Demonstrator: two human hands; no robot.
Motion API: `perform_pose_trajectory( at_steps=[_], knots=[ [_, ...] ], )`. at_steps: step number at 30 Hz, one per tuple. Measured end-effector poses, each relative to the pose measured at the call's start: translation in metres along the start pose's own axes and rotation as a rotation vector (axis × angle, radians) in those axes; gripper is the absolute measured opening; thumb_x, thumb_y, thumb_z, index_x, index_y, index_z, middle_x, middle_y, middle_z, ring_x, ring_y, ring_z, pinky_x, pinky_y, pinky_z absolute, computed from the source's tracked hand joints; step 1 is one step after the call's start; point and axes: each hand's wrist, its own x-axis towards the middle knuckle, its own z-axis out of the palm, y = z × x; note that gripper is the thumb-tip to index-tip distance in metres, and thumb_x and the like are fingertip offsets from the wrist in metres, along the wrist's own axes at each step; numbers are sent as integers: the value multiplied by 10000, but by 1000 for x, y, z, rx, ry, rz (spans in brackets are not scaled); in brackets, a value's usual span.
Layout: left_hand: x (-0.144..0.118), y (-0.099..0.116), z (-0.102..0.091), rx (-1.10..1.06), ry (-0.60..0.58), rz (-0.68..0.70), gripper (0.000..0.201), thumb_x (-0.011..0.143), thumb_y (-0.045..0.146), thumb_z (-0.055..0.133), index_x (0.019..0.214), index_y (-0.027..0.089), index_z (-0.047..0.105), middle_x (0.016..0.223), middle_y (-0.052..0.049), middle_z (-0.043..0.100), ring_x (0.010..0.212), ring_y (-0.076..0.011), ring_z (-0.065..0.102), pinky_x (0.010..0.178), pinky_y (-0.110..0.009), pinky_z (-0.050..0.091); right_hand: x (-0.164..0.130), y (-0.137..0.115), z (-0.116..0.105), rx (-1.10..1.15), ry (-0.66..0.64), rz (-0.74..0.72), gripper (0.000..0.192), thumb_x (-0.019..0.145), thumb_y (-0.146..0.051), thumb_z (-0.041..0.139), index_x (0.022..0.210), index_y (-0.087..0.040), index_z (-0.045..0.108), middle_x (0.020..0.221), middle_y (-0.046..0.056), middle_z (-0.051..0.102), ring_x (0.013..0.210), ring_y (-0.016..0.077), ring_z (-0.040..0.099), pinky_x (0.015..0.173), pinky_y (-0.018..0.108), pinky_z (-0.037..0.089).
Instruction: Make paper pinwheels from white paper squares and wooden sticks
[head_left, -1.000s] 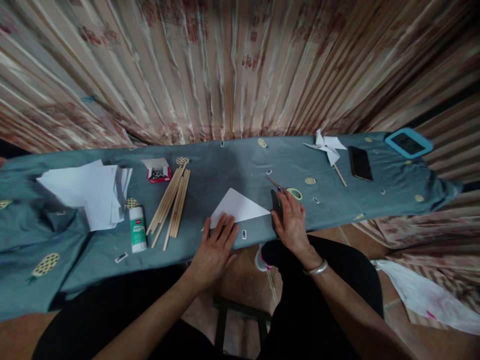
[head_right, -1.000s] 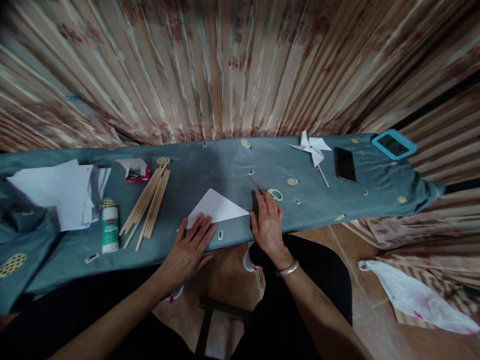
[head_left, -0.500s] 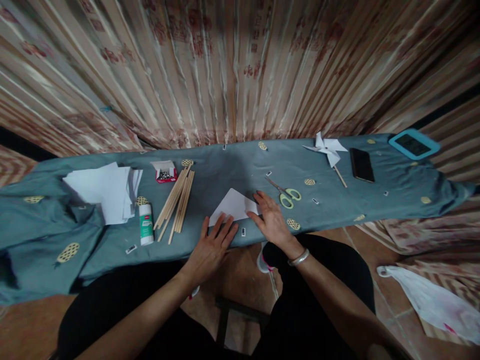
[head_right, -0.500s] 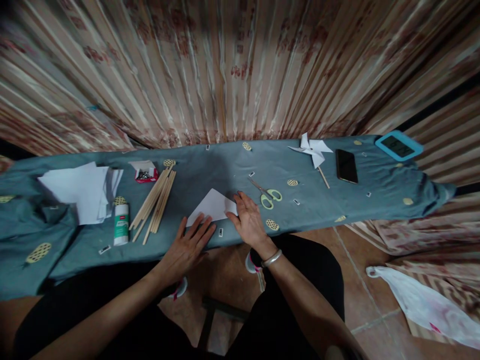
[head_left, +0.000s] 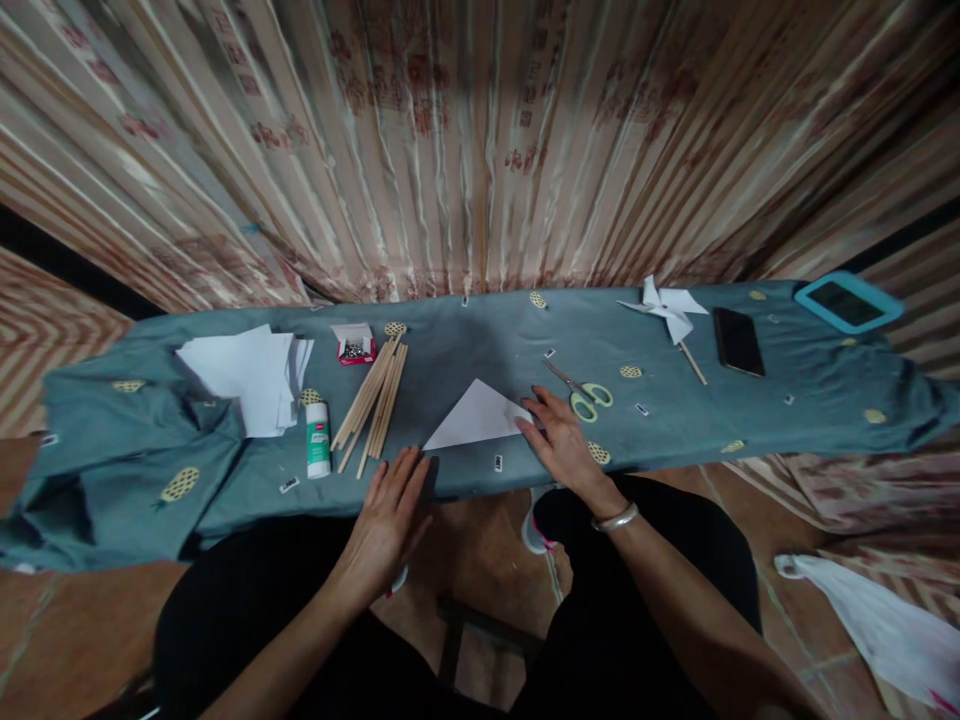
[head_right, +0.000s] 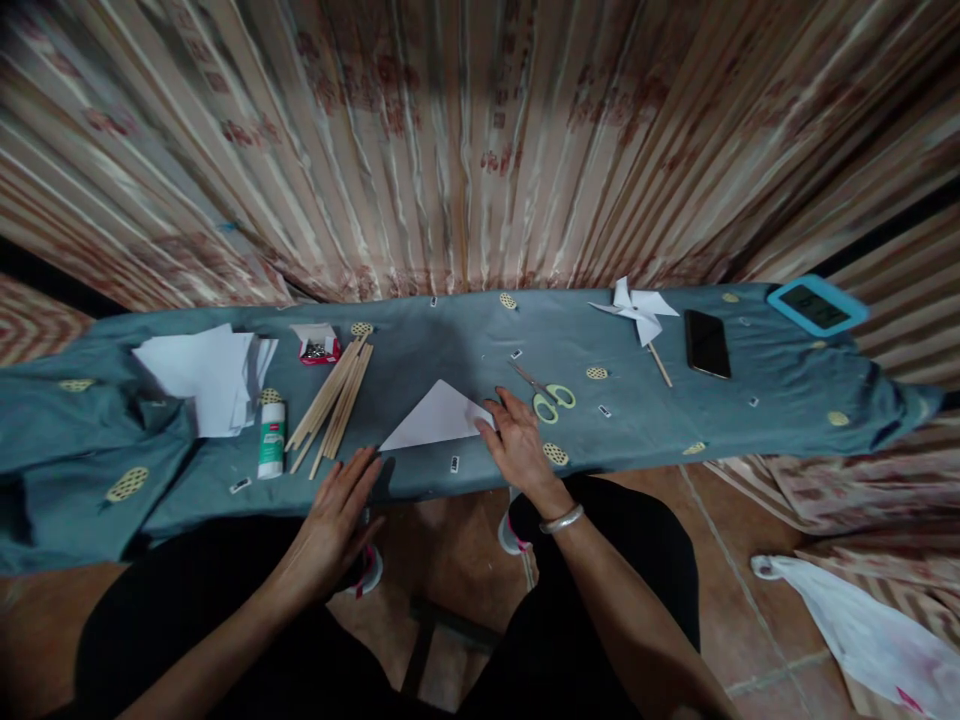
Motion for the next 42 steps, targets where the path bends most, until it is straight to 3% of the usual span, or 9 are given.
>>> perform_pose_trajectory(
  at_steps=[5,11,19,22,28,30,33,36,42],
  knots=[
    [21,5,2,-71,76,-75,728,923,210,506,1532,177,108,1519,-242,341,1426,-336,322,1087,-542,385,7,-5,2,67,-33,34,407,852,-378,627,1190,-149,637,1412,198,507,1300,335,491,1042,534,411],
    [35,9,11,-145,107,-145,749,932,310,519,1534,208,84,1505,-221,380,1402,-331,370,1096,-572,358,6,-11,-2,274,24,116,161,809,-284,628,934,-184,644,1353,156,567,1242,281,558,1045,477,419],
    [65,29,2,-215,202,-169,726,936,297,512,1532,252,101,1551,-186,303,1450,-315,274,1121,-551,336,-3,-21,-20,553,59,217,124,816,-327,611,801,-204,601,1082,92,711,898,204,691,790,356,551],
    [81,31,0,-193,224,-105,695,938,274,502,1525,253,130,1503,-166,396,1428,-300,325,1125,-550,330,-9,-28,-29,516,40,217,114,848,-306,584,809,-200,600,1083,87,716,765,169,688,730,320,558],
    [96,37,-8,-139,215,-59,657,927,217,484,1513,201,187,1464,-163,458,1386,-291,390,1127,-540,322,-25,-45,-32,262,-45,4,119,920,-228,492,906,-213,609,1086,69,718,759,171,701,780,320,570],
    [96,41,-13,-106,159,30,540,919,162,475,1444,211,358,1355,-134,572,1306,-278,483,1135,-569,283,-30,-50,-29,214,-80,-70,139,940,-212,466,951,-217,605,1024,60,726,790,181,707,786,322,576],
    [90,43,-19,-84,139,138,284,911,117,489,1128,231,633,1032,-51,716,1024,-223,634,1114,-572,297,-33,-54,-28,178,-154,-171,166,957,-217,458,1031,-212,607,997,63,723,895,197,703,825,337,579],
    [79,35,-24,-51,183,160,197,913,118,505,894,213,676,877,-19,720,867,-188,645,1071,-540,358,-29,-51,-34,113,-232,-284,287,966,-164,404,1181,-183,593,1225,106,665,1121,212,638,966,383,532],
    [54,9,-24,-26,150,92,225,925,108,469,929,193,678,962,-48,725,909,-193,673,1069,-544,367,-8,-40,-41,-165,-305,-422,479,909,-28,396,1348,-167,526,1441,158,502,1329,296,466,1011,486,475]
  ],
)
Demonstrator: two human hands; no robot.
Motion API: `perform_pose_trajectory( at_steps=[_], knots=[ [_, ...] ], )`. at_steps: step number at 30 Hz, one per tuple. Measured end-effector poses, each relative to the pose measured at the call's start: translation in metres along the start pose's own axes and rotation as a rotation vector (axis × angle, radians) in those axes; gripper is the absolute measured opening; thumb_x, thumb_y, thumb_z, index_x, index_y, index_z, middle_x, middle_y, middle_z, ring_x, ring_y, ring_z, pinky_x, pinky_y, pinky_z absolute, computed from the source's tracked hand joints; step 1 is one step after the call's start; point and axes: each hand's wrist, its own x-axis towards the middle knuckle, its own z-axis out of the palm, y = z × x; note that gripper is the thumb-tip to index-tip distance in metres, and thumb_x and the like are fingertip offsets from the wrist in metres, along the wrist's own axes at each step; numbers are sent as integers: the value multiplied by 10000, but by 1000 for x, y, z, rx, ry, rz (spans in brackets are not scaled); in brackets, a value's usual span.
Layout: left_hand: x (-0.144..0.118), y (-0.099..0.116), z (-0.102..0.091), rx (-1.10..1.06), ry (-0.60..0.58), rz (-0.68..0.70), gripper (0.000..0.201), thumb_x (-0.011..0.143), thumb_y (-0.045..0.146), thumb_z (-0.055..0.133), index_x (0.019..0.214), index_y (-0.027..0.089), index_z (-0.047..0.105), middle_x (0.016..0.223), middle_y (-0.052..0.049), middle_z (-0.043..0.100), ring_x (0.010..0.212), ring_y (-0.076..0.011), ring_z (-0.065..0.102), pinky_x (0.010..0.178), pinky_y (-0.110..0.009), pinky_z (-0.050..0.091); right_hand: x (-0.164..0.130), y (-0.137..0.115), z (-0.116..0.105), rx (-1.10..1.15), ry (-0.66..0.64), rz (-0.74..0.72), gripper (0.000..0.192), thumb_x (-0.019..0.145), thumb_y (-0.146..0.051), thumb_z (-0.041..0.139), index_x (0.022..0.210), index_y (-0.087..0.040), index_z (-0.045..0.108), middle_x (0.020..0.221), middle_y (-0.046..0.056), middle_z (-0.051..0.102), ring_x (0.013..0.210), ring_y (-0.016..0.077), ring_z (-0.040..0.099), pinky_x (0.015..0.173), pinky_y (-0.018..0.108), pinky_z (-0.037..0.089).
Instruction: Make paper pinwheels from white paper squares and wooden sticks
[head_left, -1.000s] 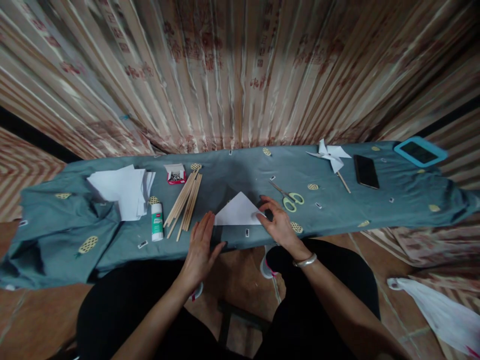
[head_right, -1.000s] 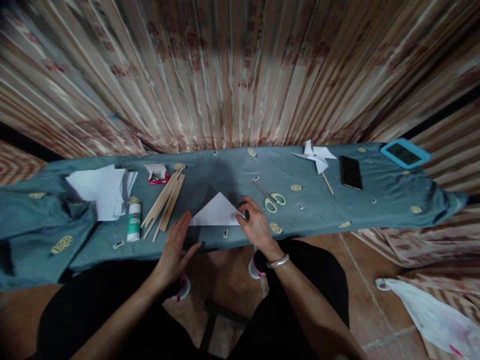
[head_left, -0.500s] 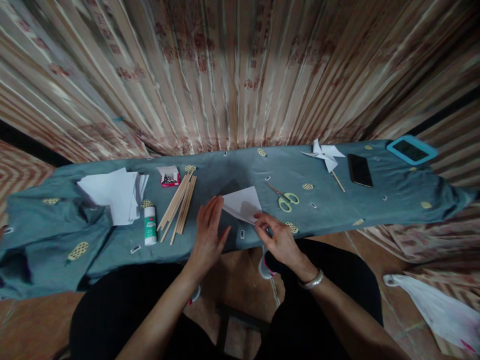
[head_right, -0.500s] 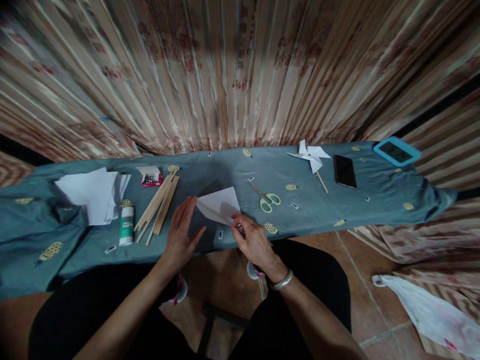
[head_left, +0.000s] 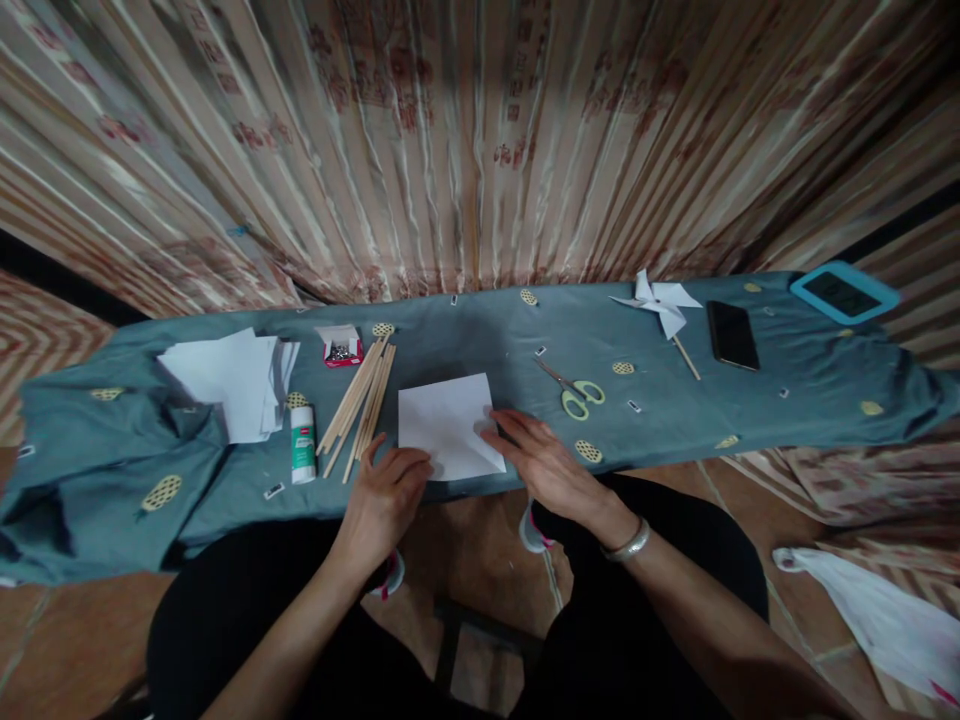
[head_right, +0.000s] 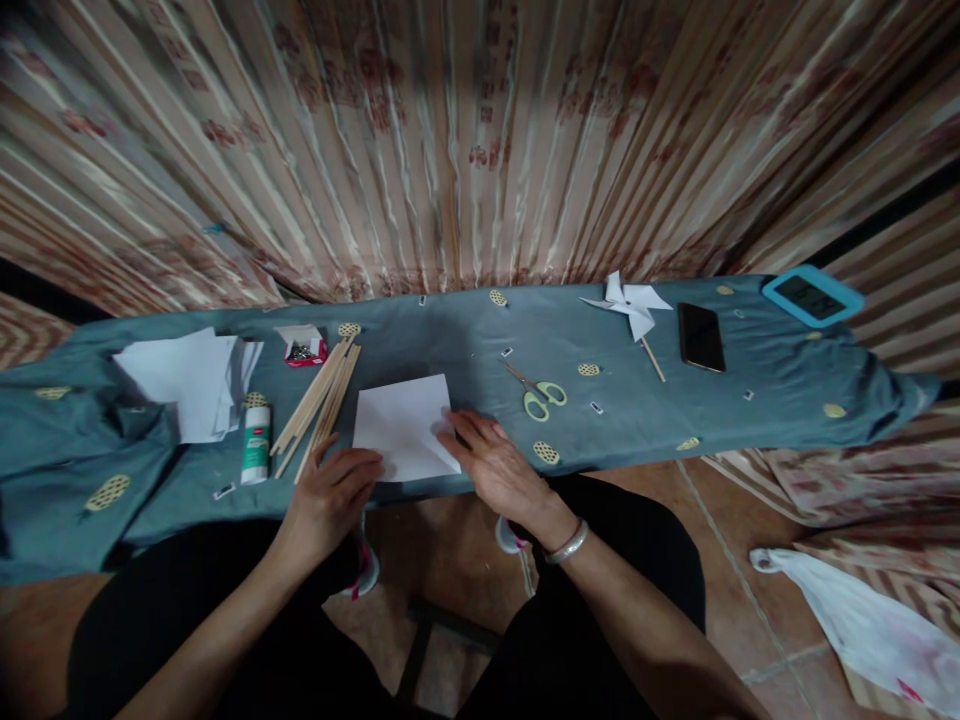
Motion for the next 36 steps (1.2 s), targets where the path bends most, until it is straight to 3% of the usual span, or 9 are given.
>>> perform_pose_trajectory(
  at_steps=[5,8,13,19,23,26,31,36],
  knots=[
    [-11,-9,4,24,2,-32,211,939,132,461,969,170,667,1043,-84,727,951,-199,686,1077,-527,378,19,3,8,-125,30,-52,555,901,-16,455,1417,-221,443,1530,147,385,1436,305,312,1067,511,407],
    [-11,-9,7,29,6,-42,211,950,139,450,972,171,657,1065,-88,728,966,-197,692,1053,-519,406,30,4,13,-154,78,-64,486,905,-40,494,1357,-219,503,1535,126,385,1447,305,289,1077,518,395],
    [-7,-3,5,26,-20,-26,229,951,126,453,1055,173,650,1102,-92,722,1016,-202,680,1071,-530,380,31,2,7,-146,145,-127,237,920,-87,507,1089,-163,654,1417,129,537,1390,301,393,1064,520,420],
    [-2,2,7,31,-103,58,277,931,126,505,1164,206,631,1182,-83,702,1143,-262,615,1057,-576,354,-10,-14,-4,-73,153,-149,193,918,-87,488,1011,-99,656,1281,180,626,1246,301,543,996,480,501],
    [-3,-2,12,-43,-125,107,240,941,122,487,1070,208,670,1127,-46,726,1171,-259,595,1074,-585,322,-28,-15,-1,87,109,-48,196,946,-123,470,1031,-147,645,1237,139,656,1195,263,587,983,458,515],
    [0,-4,13,-100,-149,99,220,949,152,490,1054,197,678,1060,-38,744,1078,-237,634,1035,-547,377,-27,-10,2,267,102,49,195,974,-174,450,1036,-170,634,1100,106,705,1068,226,649,934,406,533],
    [9,-10,13,-213,-159,-55,228,959,265,496,1001,173,700,912,-65,742,868,-204,662,791,-374,521,-13,-3,6,429,113,291,215,977,-259,469,849,-187,625,775,34,669,733,176,647,709,290,512],
    [12,-11,14,-251,-162,-253,269,953,334,501,1084,175,674,882,-67,721,819,-208,675,777,-361,546,2,3,12,536,143,455,195,945,-298,527,824,-188,633,741,6,668,689,155,632,664,246,456]
  ],
)
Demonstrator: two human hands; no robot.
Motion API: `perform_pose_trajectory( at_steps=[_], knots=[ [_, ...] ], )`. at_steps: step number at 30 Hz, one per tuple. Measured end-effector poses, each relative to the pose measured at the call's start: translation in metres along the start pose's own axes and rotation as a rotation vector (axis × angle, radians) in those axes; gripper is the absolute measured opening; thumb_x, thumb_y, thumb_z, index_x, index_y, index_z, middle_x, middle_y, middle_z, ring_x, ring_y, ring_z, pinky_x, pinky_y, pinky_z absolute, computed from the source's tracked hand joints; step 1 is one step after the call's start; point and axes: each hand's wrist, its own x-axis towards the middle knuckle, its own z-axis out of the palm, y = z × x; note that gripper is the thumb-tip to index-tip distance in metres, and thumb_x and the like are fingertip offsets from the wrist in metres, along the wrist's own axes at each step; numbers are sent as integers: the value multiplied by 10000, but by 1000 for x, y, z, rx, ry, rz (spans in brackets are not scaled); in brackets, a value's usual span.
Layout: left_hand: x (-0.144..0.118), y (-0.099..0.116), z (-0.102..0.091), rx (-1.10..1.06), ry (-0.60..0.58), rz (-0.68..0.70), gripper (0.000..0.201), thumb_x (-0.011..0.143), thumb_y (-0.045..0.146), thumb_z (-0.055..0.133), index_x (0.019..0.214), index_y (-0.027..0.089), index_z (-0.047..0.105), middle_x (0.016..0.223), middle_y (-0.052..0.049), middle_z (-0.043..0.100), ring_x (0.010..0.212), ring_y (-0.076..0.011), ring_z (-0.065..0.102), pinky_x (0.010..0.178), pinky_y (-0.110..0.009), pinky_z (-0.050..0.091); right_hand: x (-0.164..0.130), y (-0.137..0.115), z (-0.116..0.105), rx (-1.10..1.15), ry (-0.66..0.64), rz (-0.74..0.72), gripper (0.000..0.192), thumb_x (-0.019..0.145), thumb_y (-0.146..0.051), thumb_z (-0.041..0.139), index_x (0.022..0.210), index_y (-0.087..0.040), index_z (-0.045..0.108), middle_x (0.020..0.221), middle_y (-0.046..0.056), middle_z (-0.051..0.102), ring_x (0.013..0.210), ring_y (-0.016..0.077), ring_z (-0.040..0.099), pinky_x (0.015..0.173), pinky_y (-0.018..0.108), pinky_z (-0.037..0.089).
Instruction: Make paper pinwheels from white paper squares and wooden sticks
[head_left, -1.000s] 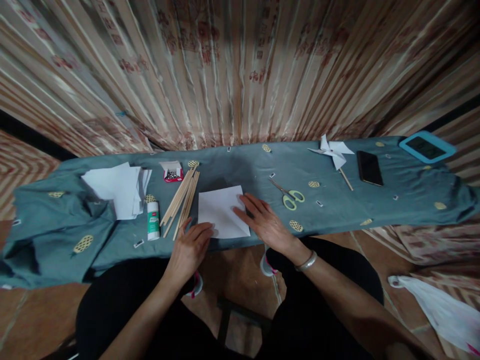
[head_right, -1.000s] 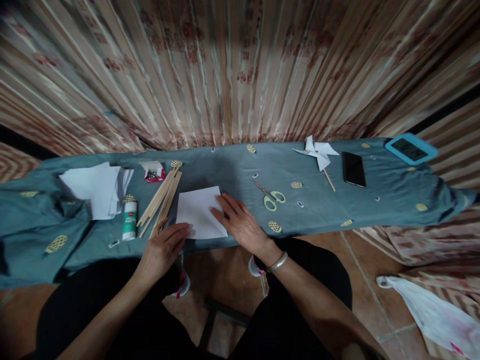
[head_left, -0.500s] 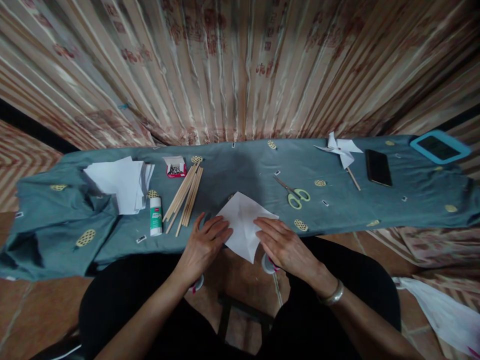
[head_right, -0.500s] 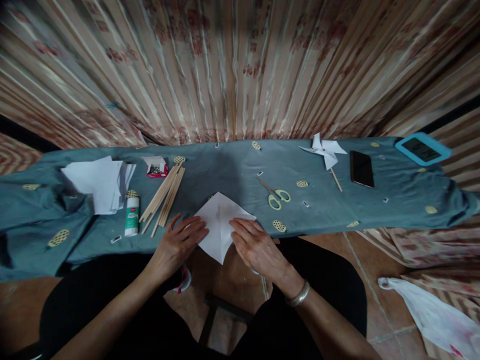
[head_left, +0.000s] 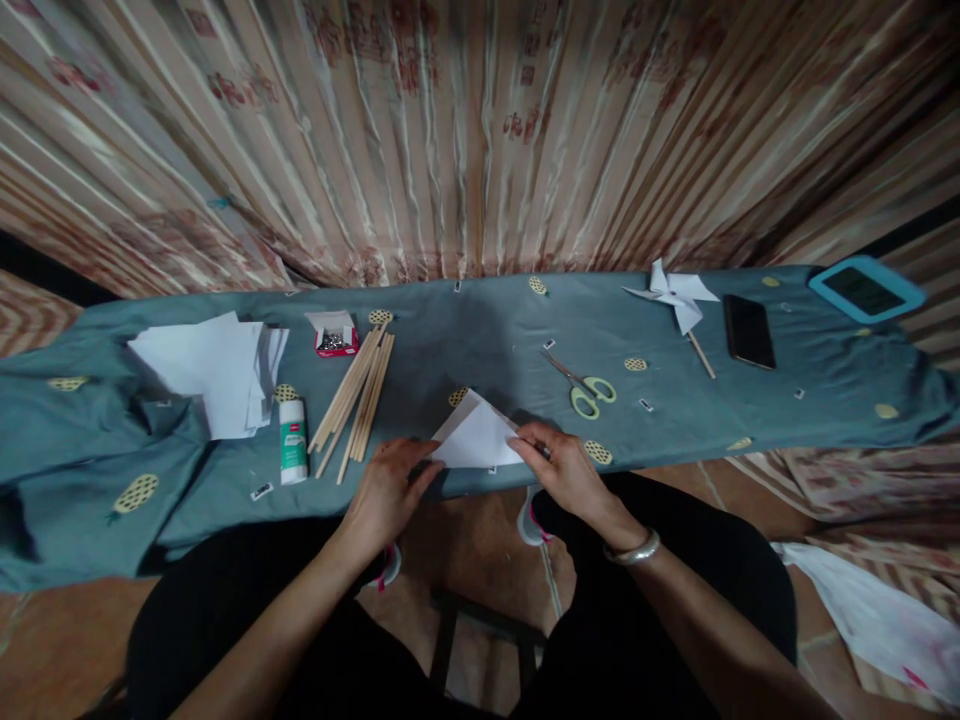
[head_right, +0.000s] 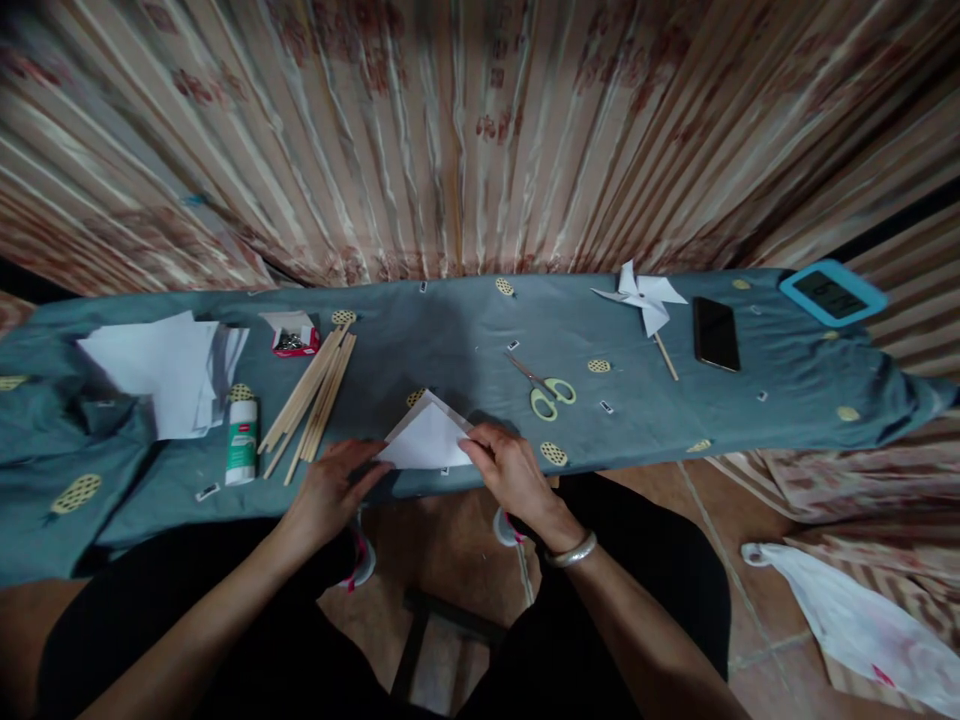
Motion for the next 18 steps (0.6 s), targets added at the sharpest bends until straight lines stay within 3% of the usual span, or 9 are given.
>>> perform_pose_trajectory(
  at_steps=[2,6,9,12,14,16,18],
  knots=[
    [0,5,-1,27,47,-13,338,937,337,528,1221,169,597,991,-90,721,909,-237,676,821,-393,552,7,0,2,18,14,39,193,933,-309,544,822,-188,645,735,2,672,675,150,627,655,242,447],
    [2,19,0,75,113,142,549,917,275,557,1430,200,376,1331,-150,585,1252,-292,534,1014,-486,473,17,-5,2,8,28,61,183,919,-312,565,825,-189,663,721,-1,676,645,146,621,651,241,446],
    [6,15,6,-20,74,113,755,884,297,611,1508,224,192,1400,-169,524,1268,-295,528,1008,-487,482,17,-7,-1,21,21,23,175,922,-309,568,833,-193,663,735,2,684,662,149,636,670,241,464],
    [11,-2,11,-160,59,20,900,851,296,650,1530,230,63,1388,-174,535,1169,-273,607,937,-454,534,9,-6,-4,22,-1,-33,177,938,-311,548,868,-199,666,793,18,699,739,166,661,734,267,495],
    [11,-14,12,-161,-2,84,718,860,232,624,1488,233,277,1370,-150,558,1161,-264,606,939,-442,534,1,-3,-5,6,-27,-101,162,932,-315,558,941,-202,673,930,54,719,875,198,673,828,318,511],
    [11,-20,11,-96,-57,197,451,861,139,579,1303,221,554,1345,-121,586,1197,-273,570,960,-450,519,-6,2,-4,-21,-64,-190,206,914,-307,580,1071,-205,666,1156,99,688,1077,241,632,937,393,494],
    [10,-20,9,-32,-77,269,332,848,77,556,1132,203,671,1297,-107,625,1203,-282,551,956,-460,517,-12,8,-2,-48,-97,-264,270,916,-280,566,1162,-210,651,1320,114,612,1224,265,548,1007,451,458]
  ],
)
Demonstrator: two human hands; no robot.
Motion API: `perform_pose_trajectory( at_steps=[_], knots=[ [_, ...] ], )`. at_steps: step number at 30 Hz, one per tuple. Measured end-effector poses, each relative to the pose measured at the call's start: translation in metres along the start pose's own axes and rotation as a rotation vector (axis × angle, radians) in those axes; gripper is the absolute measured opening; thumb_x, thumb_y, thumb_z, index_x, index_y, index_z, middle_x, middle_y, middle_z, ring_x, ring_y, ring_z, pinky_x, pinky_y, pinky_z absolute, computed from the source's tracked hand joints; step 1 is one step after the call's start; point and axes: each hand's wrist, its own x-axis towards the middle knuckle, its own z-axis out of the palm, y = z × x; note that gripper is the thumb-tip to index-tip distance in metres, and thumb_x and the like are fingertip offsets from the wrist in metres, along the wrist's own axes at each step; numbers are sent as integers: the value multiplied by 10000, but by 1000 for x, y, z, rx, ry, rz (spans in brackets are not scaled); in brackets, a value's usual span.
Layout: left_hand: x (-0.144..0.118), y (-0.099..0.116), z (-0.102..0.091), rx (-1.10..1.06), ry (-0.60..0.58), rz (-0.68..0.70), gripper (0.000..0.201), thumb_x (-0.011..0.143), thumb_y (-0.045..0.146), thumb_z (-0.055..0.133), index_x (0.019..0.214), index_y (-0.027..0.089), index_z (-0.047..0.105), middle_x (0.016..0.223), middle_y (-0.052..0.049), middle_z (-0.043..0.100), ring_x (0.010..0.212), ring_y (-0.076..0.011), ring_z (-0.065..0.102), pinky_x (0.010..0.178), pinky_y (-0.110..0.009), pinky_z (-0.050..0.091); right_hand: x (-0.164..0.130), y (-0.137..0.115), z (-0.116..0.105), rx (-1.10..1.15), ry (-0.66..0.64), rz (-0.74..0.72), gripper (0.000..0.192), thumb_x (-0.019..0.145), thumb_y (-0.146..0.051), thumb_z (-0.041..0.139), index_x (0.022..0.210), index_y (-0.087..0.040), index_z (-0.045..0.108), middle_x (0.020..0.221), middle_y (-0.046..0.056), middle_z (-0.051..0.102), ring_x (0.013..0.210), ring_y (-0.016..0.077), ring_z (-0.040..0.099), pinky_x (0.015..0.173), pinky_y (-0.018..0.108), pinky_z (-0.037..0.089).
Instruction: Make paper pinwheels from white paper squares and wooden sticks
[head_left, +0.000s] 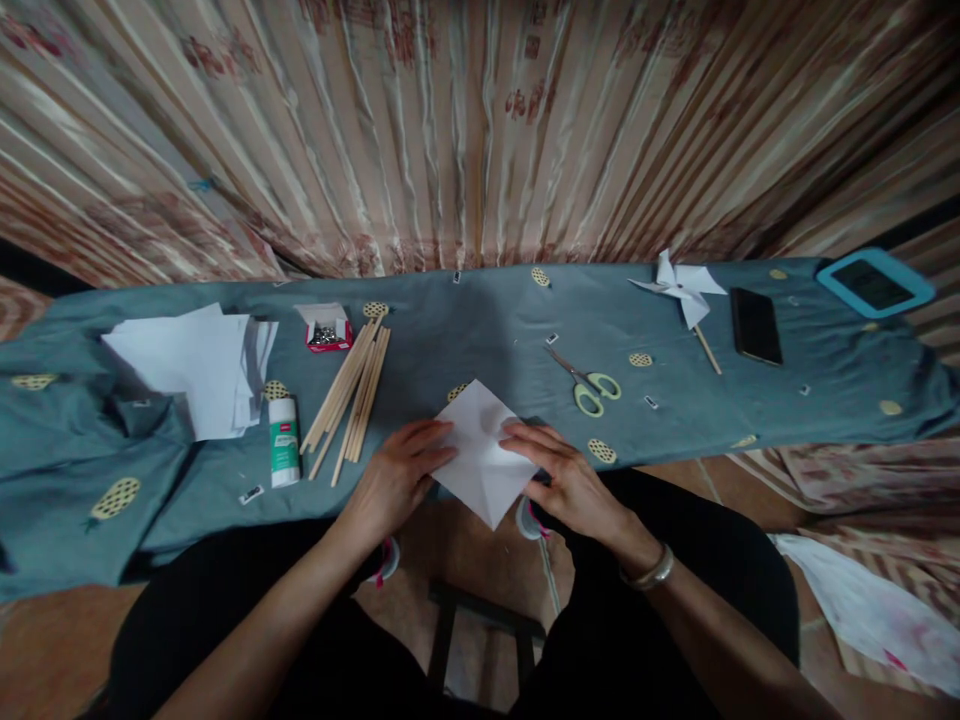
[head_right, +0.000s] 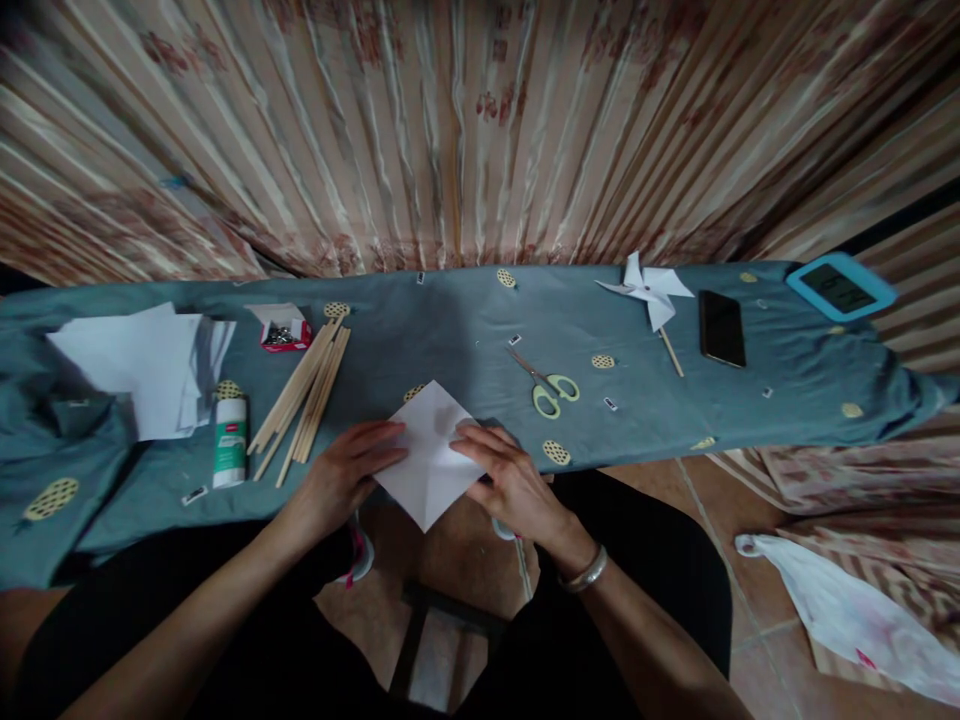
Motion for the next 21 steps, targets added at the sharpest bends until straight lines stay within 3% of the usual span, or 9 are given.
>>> perform_pose_trajectory(
  at_steps=[4,9,11,13,16,19,21],
  knots=[
    [1,13,-4,-20,-24,-28,230,879,130,565,1050,190,707,1093,-86,711,1054,-243,603,891,-420,546,-4,3,3,39,-28,-16,252,966,-276,480,1046,-207,709,1215,98,681,1143,241,592,980,443,475],
    [2,20,-9,-147,-12,-198,263,953,295,495,911,175,725,913,-70,714,883,-194,658,793,-340,572,0,2,1,185,20,197,222,954,-319,520,910,-213,710,1001,46,739,963,203,669,869,345,513],
    [0,19,-11,-152,7,-288,276,954,343,492,985,168,703,937,-76,717,866,-200,683,782,-344,580,0,4,1,203,62,319,200,935,-336,544,917,-212,699,901,31,735,838,190,679,760,305,521],
    [1,21,-12,-93,63,-345,335,945,368,505,1190,167,616,1052,-98,710,914,-224,694,812,-381,583,1,5,1,205,103,401,178,913,-342,569,926,-207,684,839,21,725,751,177,670,684,281,507],
    [5,37,-13,116,166,-234,500,945,297,502,1421,192,391,1364,-149,567,1256,-293,542,998,-492,494,3,6,3,197,127,434,164,888,-340,596,934,-203,673,818,19,722,732,173,670,654,267,490],
    [11,61,-3,251,83,11,484,956,153,424,1435,181,362,1480,-129,460,1444,-285,291,1125,-525,354,6,4,4,181,116,443,159,877,-331,606,945,-202,670,802,17,724,715,172,673,643,265,487],
    [12,72,9,277,-3,118,459,959,138,395,1418,141,382,1468,-123,479,1450,-279,278,1144,-515,325,7,3,4,183,114,443,154,875,-322,607,955,-205,668,812,18,730,725,172,678,649,264,494]
  ],
)
